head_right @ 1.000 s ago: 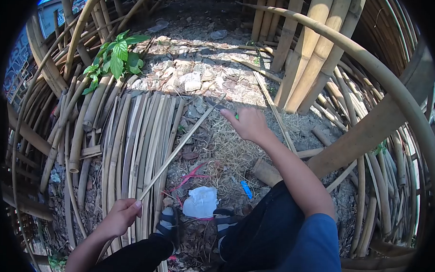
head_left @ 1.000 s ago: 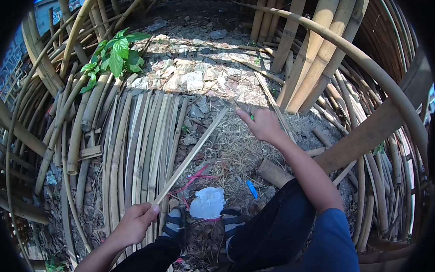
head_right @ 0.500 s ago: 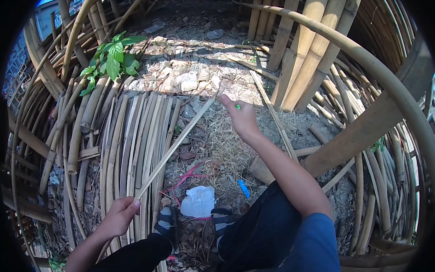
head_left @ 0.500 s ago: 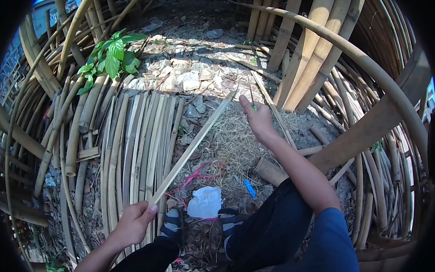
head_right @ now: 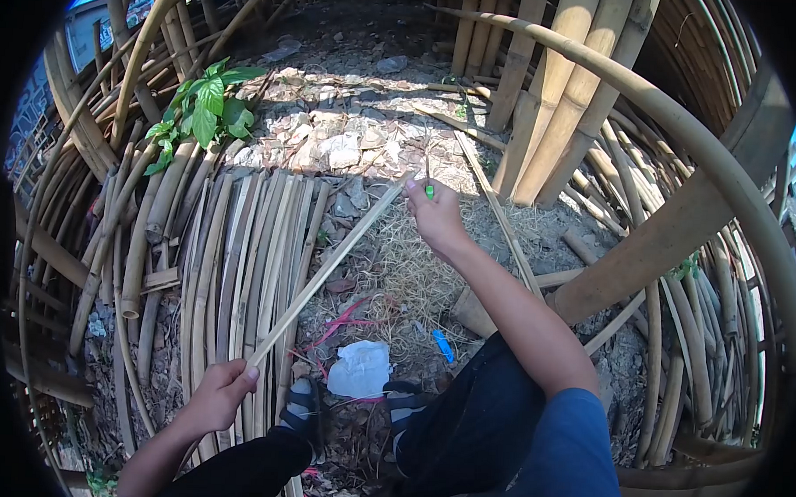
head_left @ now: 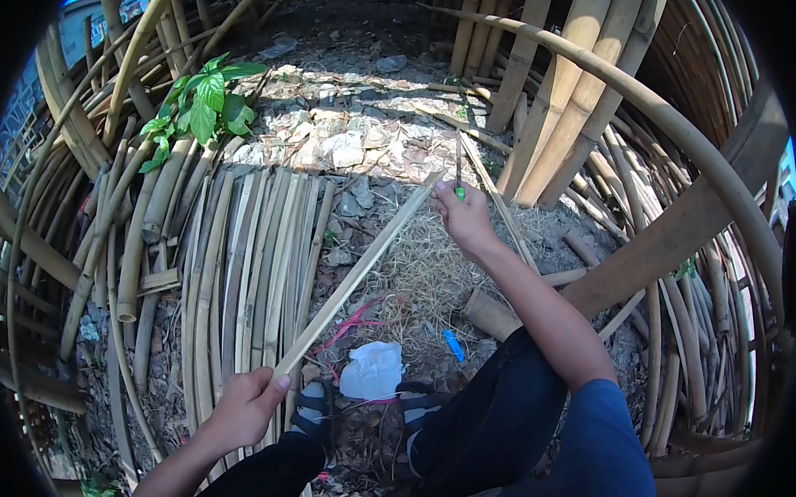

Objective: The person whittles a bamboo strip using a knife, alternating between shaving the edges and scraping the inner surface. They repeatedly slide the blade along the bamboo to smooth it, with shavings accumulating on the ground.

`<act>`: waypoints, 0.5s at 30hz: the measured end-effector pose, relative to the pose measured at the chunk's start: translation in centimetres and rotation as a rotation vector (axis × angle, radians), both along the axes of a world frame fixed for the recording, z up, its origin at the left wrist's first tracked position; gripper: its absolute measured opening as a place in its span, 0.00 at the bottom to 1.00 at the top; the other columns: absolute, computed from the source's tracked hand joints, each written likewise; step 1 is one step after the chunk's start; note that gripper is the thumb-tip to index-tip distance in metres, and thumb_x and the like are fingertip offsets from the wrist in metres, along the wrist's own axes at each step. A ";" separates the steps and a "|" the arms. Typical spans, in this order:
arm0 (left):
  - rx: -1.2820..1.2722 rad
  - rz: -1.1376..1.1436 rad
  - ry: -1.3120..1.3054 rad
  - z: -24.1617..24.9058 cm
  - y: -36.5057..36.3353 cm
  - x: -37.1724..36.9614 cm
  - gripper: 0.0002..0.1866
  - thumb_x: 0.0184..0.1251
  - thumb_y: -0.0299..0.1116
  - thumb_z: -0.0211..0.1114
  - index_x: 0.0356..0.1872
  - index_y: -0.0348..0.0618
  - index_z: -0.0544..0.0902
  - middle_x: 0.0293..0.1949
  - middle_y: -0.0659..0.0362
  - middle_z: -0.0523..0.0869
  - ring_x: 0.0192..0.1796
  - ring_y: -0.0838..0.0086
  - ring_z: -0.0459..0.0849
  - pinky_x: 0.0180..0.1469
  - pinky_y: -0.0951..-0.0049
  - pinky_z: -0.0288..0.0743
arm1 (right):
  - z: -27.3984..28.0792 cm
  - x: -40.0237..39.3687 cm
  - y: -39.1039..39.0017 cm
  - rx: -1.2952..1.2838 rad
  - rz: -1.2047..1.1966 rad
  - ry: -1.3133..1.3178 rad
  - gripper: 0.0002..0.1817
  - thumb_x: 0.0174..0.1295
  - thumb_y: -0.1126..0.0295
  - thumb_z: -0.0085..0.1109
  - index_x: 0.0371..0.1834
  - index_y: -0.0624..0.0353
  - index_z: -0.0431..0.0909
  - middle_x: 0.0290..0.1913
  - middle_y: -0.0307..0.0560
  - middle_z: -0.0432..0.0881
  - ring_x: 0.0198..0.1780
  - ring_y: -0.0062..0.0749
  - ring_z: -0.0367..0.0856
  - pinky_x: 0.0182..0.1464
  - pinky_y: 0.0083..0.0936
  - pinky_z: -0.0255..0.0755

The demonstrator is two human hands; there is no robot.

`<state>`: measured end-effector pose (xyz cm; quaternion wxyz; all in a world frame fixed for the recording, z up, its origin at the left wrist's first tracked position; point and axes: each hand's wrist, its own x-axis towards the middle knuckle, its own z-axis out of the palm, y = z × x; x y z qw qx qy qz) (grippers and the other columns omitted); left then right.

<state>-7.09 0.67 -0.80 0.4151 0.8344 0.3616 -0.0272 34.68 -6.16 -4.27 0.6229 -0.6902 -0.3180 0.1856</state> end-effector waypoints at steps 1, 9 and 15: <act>-0.186 0.032 -0.027 -0.3 0.1 -0.1 0.25 0.77 0.47 0.54 0.25 0.34 0.76 0.14 0.54 0.73 0.18 0.62 0.74 0.25 0.61 0.65 | 0.6 -0.3 -0.3 0.063 0.014 0.134 0.17 0.73 0.60 0.56 0.38 0.66 0.79 0.21 0.34 0.72 0.19 0.15 0.63 0.21 0.18 0.55; -1.237 0.087 -0.144 0.4 2.0 -0.8 0.28 0.78 0.54 0.50 0.32 0.33 0.78 0.15 0.69 0.62 0.14 0.84 0.57 0.16 0.80 0.51 | 2.9 -0.6 -1.4 0.239 0.131 0.235 0.15 0.73 0.61 0.56 0.35 0.63 0.75 0.17 0.31 0.65 0.14 0.14 0.59 0.16 0.17 0.52; -1.736 0.010 -0.159 -1.1 2.5 -1.5 0.30 0.78 0.54 0.48 0.33 0.30 0.77 0.14 0.67 0.63 0.14 0.84 0.59 0.15 0.80 0.53 | 3.5 -0.5 -2.2 0.225 0.173 0.136 0.12 0.73 0.64 0.56 0.36 0.62 0.76 0.19 0.31 0.68 0.17 0.11 0.59 0.18 0.15 0.51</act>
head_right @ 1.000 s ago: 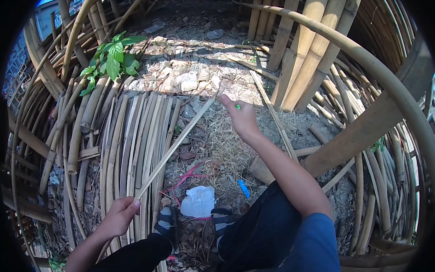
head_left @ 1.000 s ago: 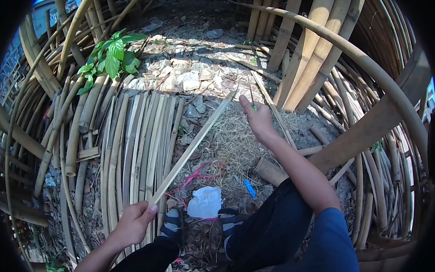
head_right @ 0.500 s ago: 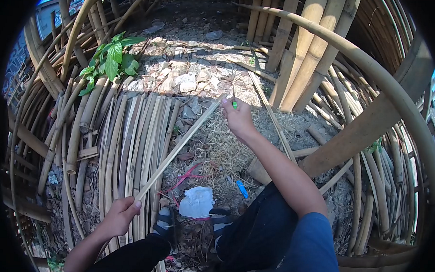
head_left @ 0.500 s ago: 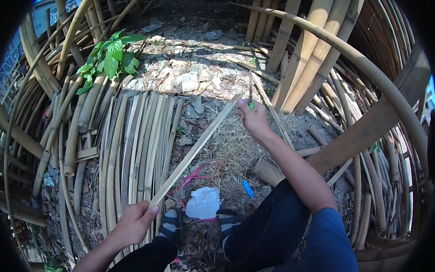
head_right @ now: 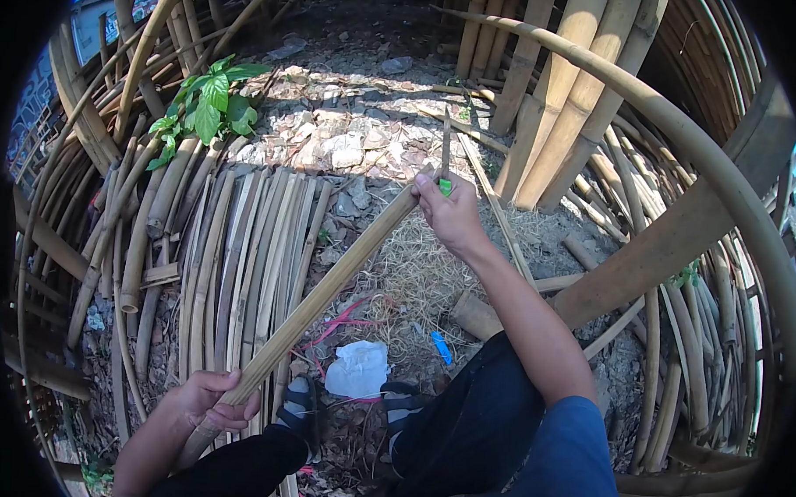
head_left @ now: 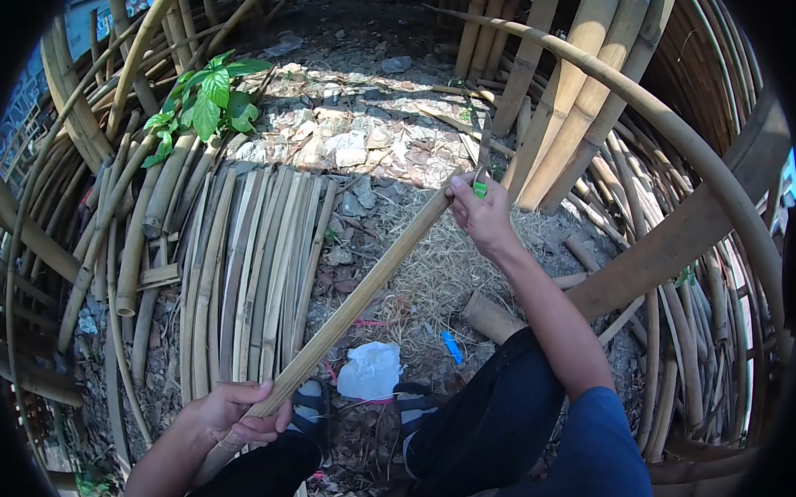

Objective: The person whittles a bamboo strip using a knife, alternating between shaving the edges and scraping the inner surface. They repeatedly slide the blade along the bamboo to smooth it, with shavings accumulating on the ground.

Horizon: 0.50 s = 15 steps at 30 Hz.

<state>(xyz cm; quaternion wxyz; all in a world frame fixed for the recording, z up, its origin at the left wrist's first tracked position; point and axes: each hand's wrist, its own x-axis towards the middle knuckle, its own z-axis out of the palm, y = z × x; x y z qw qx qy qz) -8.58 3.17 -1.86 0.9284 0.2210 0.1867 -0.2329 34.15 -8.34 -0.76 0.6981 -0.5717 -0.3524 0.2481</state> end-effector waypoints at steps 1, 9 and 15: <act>0.217 0.030 0.020 0.1 -0.3 0.3 0.29 0.78 0.53 0.49 0.33 0.31 0.77 0.14 0.67 0.63 0.13 0.84 0.59 0.16 0.80 0.53 | -0.2 0.1 0.0 -0.037 -0.028 0.009 0.13 0.73 0.64 0.56 0.36 0.63 0.77 0.20 0.31 0.69 0.18 0.11 0.61 0.20 0.15 0.53; 0.921 0.097 0.160 0.3 -1.6 1.3 0.24 0.78 0.51 0.51 0.32 0.38 0.77 0.14 0.69 0.62 0.15 0.82 0.57 0.19 0.77 0.50 | -1.6 1.5 0.0 -0.308 -0.136 -0.322 0.16 0.73 0.60 0.55 0.38 0.64 0.79 0.24 0.36 0.78 0.28 0.18 0.75 0.32 0.20 0.68; 1.074 0.105 0.170 -0.3 -1.7 1.3 0.23 0.80 0.50 0.51 0.30 0.41 0.77 0.14 0.69 0.64 0.16 0.83 0.60 0.20 0.77 0.51 | -1.4 1.3 0.0 -0.446 -0.110 -0.283 0.14 0.70 0.61 0.57 0.43 0.63 0.80 0.26 0.42 0.83 0.28 0.22 0.78 0.33 0.25 0.72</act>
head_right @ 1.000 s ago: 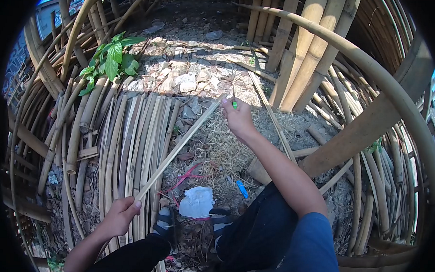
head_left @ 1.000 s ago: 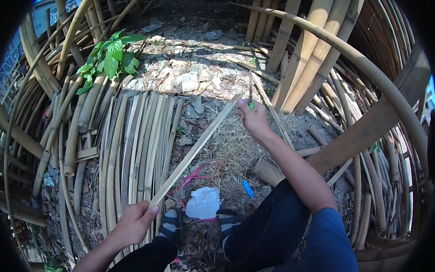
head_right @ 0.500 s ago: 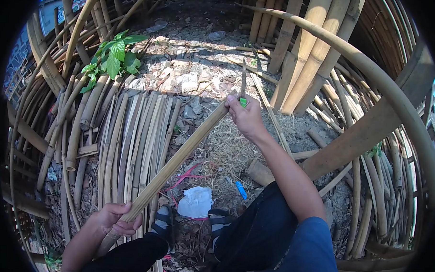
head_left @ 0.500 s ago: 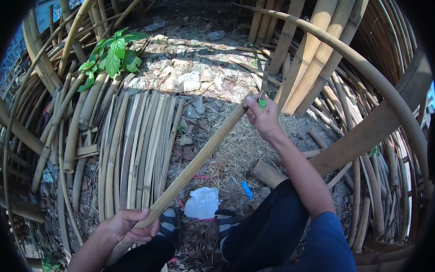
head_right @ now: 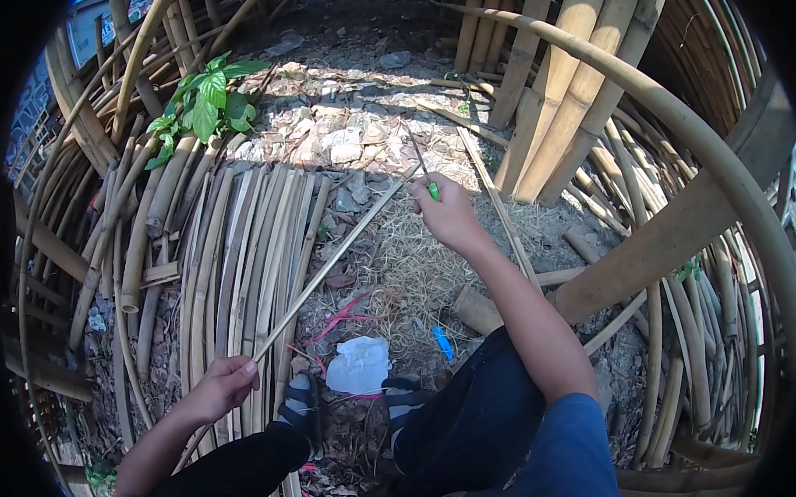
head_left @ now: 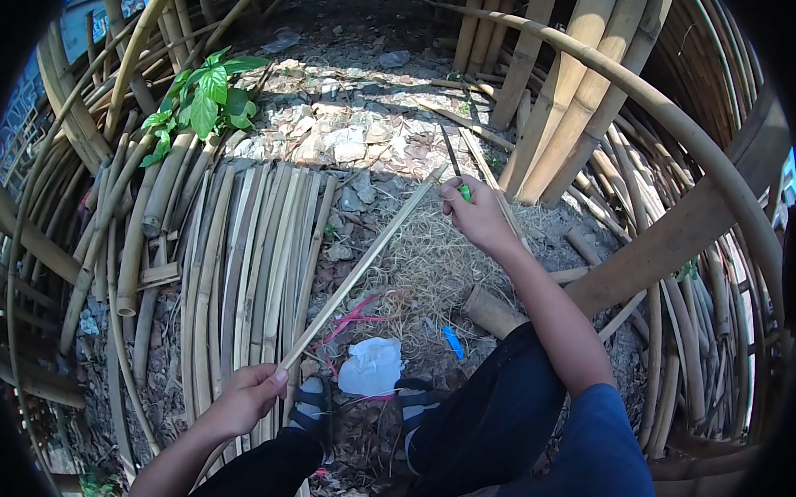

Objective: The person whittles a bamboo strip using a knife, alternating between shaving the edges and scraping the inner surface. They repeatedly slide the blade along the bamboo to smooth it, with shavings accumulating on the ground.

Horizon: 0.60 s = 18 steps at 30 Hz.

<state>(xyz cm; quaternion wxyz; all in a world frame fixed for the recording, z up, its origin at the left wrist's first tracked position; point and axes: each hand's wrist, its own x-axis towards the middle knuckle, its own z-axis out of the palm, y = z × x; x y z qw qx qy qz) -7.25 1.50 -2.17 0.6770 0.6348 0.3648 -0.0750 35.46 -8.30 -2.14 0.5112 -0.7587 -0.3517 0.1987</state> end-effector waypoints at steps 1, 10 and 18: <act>0.058 -0.009 0.018 -0.1 -0.1 0.0 0.24 0.79 0.50 0.52 0.29 0.40 0.77 0.14 0.68 0.66 0.17 0.82 0.62 0.21 0.75 0.53 | -0.7 0.3 0.1 0.008 0.019 -0.063 0.14 0.69 0.61 0.58 0.41 0.63 0.80 0.25 0.42 0.82 0.27 0.23 0.78 0.32 0.27 0.71; 0.514 -0.090 0.131 2.1 -1.1 0.9 0.23 0.78 0.46 0.53 0.27 0.36 0.76 0.18 0.64 0.70 0.24 0.79 0.67 0.27 0.70 0.62 | -0.7 -1.1 0.1 -0.002 -0.019 -0.475 0.11 0.65 0.66 0.59 0.35 0.65 0.78 0.20 0.56 0.75 0.22 0.38 0.73 0.29 0.38 0.66; 0.577 0.007 0.097 2.6 -0.6 0.6 0.23 0.77 0.44 0.54 0.26 0.34 0.75 0.19 0.61 0.69 0.26 0.77 0.67 0.29 0.67 0.63 | -2.2 -0.6 0.4 0.070 0.135 -0.677 0.09 0.63 0.68 0.58 0.35 0.63 0.76 0.26 0.65 0.77 0.29 0.62 0.78 0.35 0.45 0.72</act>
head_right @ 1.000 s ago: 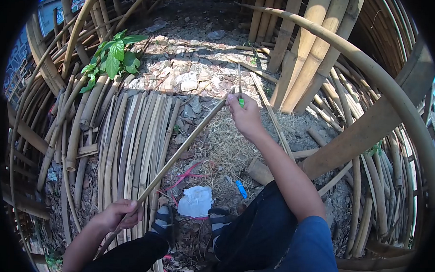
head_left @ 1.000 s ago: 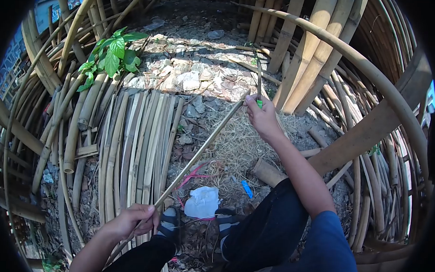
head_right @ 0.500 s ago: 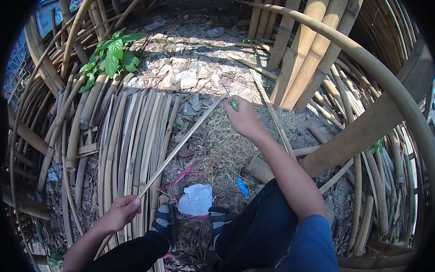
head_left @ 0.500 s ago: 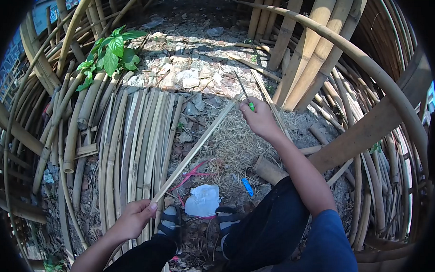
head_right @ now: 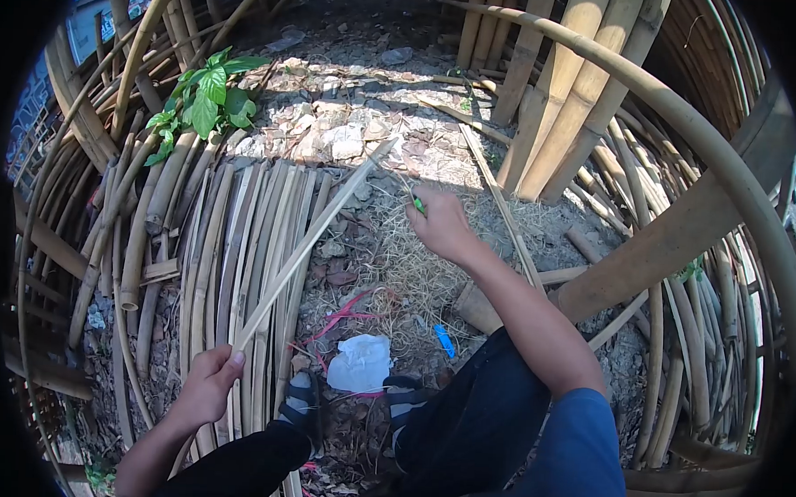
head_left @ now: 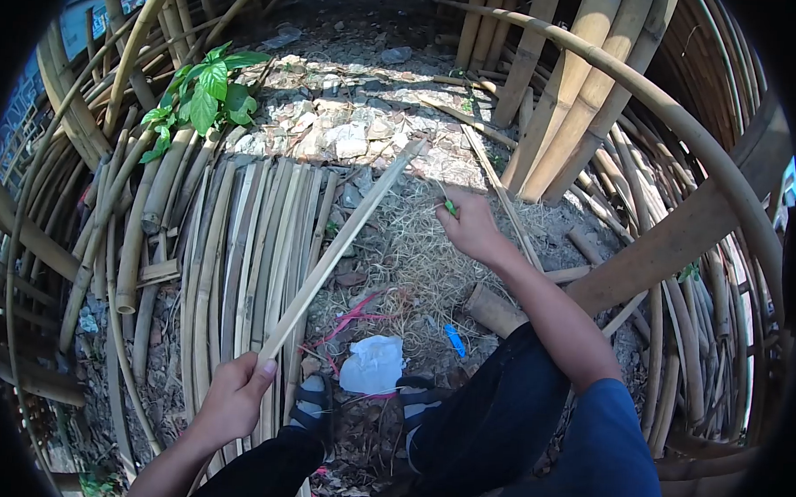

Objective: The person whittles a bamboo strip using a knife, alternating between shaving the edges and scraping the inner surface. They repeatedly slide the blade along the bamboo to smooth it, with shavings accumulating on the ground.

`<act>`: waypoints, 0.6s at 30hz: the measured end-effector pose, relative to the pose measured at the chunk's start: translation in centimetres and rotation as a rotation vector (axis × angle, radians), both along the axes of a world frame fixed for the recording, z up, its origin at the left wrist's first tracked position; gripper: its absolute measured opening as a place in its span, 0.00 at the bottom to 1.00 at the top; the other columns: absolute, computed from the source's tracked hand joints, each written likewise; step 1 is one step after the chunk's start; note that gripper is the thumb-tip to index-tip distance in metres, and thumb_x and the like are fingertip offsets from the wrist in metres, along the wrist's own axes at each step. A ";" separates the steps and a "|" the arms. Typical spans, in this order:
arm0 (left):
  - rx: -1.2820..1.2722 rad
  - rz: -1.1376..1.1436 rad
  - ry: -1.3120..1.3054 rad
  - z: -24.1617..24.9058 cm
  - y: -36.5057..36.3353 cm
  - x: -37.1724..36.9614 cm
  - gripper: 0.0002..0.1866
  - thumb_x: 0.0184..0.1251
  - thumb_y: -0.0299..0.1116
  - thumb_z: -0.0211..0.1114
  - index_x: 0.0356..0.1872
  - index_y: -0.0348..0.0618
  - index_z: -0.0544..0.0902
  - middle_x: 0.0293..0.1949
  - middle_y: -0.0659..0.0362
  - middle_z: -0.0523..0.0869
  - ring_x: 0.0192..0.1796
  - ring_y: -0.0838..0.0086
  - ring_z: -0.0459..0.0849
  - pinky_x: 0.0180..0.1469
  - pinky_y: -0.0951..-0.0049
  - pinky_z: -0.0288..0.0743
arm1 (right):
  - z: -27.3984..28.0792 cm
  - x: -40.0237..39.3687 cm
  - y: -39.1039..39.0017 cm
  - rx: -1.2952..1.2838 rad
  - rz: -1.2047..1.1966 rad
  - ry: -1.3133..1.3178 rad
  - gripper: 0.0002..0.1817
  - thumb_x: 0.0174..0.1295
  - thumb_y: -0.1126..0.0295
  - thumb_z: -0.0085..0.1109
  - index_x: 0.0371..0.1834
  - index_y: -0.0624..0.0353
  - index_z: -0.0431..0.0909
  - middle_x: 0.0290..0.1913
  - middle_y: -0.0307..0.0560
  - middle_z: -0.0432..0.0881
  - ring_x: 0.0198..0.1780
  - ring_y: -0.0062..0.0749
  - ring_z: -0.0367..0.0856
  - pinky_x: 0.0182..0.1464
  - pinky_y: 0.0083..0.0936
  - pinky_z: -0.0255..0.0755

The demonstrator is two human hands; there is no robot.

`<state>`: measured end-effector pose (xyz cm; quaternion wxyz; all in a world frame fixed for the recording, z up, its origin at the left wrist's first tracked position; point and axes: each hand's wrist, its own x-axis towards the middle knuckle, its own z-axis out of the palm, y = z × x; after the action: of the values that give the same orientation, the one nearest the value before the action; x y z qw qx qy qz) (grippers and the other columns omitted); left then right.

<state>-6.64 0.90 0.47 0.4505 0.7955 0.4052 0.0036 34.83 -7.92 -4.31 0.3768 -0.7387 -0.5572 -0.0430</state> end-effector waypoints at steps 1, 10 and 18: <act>0.009 0.010 0.003 -0.3 0.2 0.0 0.23 0.77 0.44 0.54 0.26 0.33 0.75 0.18 0.61 0.69 0.25 0.77 0.67 0.29 0.67 0.63 | -0.2 -0.6 0.1 -0.007 0.095 -0.013 0.09 0.65 0.67 0.58 0.35 0.64 0.77 0.22 0.59 0.77 0.25 0.52 0.78 0.32 0.41 0.71; 0.123 -0.001 0.039 -0.3 -0.4 0.3 0.21 0.75 0.41 0.57 0.27 0.31 0.73 0.17 0.52 0.70 0.23 0.71 0.68 0.28 0.62 0.65 | -0.5 3.1 0.2 0.016 -0.474 1.381 0.14 0.68 0.58 0.63 0.36 0.57 0.76 0.23 0.35 0.71 0.18 0.15 0.65 0.15 0.19 0.51; 0.202 -0.104 0.105 -0.2 -1.3 0.8 0.23 0.73 0.42 0.58 0.26 0.28 0.74 0.18 0.42 0.75 0.22 0.52 0.77 0.29 0.55 0.68 | 1.6 -0.9 1.0 -0.105 -0.232 0.091 0.21 0.66 0.55 0.63 0.37 0.68 0.83 0.24 0.53 0.84 0.26 0.39 0.82 0.34 0.39 0.72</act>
<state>-5.81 -0.38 0.30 0.3460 0.8558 0.3840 -0.0205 33.93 -6.94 -2.72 0.3550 -0.8181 -0.4519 -0.0233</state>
